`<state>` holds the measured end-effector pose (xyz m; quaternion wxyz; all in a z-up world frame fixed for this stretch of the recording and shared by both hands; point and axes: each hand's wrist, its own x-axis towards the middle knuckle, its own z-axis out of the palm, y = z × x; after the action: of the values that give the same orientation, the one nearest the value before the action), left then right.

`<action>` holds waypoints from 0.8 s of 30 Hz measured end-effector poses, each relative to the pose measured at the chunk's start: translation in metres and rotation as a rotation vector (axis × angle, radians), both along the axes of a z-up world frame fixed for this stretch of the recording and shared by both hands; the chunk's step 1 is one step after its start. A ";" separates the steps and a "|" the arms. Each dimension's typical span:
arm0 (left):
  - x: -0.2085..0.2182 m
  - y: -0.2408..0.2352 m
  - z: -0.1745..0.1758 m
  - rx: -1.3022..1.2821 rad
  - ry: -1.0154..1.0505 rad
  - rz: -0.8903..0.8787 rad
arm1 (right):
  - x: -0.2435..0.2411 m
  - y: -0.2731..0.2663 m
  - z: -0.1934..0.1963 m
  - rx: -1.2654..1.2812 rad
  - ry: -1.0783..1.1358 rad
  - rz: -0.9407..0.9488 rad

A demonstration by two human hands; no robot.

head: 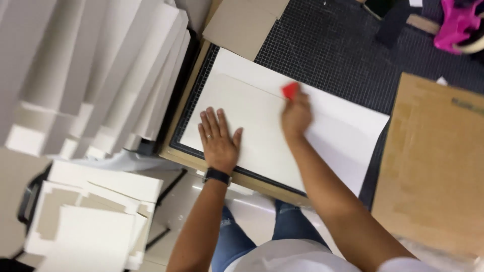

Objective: Assembling a cardboard structure by applying glue with a roller, positioning panels, and smoothing a top sheet with a scraper.

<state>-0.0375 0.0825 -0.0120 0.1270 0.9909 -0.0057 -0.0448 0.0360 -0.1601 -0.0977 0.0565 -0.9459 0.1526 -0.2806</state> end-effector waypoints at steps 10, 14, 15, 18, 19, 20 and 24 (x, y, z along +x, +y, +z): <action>0.000 0.078 -0.027 -0.054 -0.152 -0.333 | -0.015 0.061 -0.003 0.009 0.284 -0.067; 0.008 0.079 -0.027 -0.111 -0.289 -0.357 | -0.107 -0.071 0.036 -0.234 0.141 -0.627; 0.003 0.081 -0.026 -0.122 -0.311 -0.368 | -0.136 -0.092 0.035 -0.044 0.151 -0.667; 0.006 0.081 -0.018 -0.047 -0.090 -0.480 | -0.131 -0.067 -0.003 -0.275 0.248 -0.456; 0.003 0.078 -0.018 -0.046 -0.095 -0.481 | -0.128 -0.020 0.013 -0.274 0.243 -0.457; 0.000 0.075 -0.019 -0.067 -0.120 -0.554 | -0.124 0.026 0.030 -0.147 0.160 -0.091; -0.022 0.064 -0.027 -0.210 -0.301 -0.722 | -0.084 0.071 0.039 -0.086 0.049 0.247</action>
<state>-0.0592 0.1464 -0.0389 0.2012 0.9024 -0.3763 0.0601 -0.0484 -0.0894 -0.0585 0.0463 -0.9656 0.0242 -0.2547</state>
